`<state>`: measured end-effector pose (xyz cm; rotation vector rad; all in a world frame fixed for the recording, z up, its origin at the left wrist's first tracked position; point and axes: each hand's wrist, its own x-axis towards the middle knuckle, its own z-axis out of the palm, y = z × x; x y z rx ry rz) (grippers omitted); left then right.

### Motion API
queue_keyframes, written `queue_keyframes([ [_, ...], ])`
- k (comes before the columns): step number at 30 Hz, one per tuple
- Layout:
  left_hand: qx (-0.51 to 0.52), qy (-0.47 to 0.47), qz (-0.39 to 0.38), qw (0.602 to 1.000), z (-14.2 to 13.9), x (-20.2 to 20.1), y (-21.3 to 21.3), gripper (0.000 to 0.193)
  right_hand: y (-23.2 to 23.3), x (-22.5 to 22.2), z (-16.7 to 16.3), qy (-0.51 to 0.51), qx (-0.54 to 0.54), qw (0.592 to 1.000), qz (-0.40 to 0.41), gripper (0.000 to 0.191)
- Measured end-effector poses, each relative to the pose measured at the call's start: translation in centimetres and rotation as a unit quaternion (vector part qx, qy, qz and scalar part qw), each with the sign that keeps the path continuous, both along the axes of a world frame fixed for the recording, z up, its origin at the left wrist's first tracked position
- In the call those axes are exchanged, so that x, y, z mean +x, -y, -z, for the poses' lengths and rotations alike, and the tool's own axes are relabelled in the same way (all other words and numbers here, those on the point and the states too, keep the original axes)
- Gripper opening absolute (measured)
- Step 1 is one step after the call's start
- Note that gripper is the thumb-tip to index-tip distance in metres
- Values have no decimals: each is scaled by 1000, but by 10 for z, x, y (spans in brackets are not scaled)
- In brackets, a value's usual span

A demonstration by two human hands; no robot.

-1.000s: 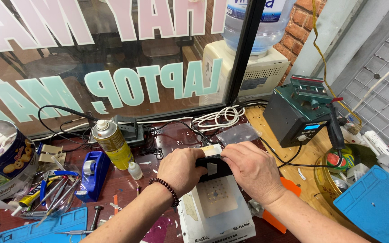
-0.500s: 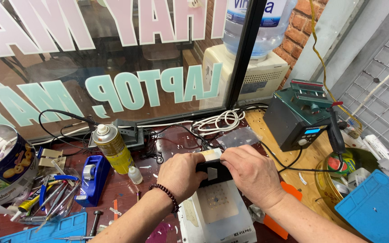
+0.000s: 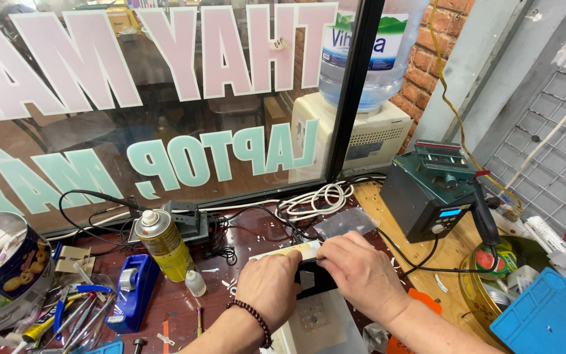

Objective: The person uses an orange plastic card to pry and separate the back cover of a black smartphone. They repeatedly slide the card along the edges, lift the cover slightly, and reposition the phone to continue prying. The back cover is eventually removed, exposing the internal components.

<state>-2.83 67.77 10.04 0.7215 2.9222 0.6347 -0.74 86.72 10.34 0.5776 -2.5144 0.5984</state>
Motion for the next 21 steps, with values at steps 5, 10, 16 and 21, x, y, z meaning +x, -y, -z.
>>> queue_keyframes([
  [5,-10,26,-8,1000,-7,-5,6,24,-16,-16,-7,56,-155,984,74,13],
  [10,-44,21,-15,999,-11,-4,2,26,-23,-15,-10,96,-126,984,80,13],
  [16,-39,-3,-38,999,-3,1,-1,25,-13,3,3,9,-76,996,40,11],
  [21,-34,-7,-36,999,-1,1,0,25,-6,9,4,-3,-34,999,40,12],
])
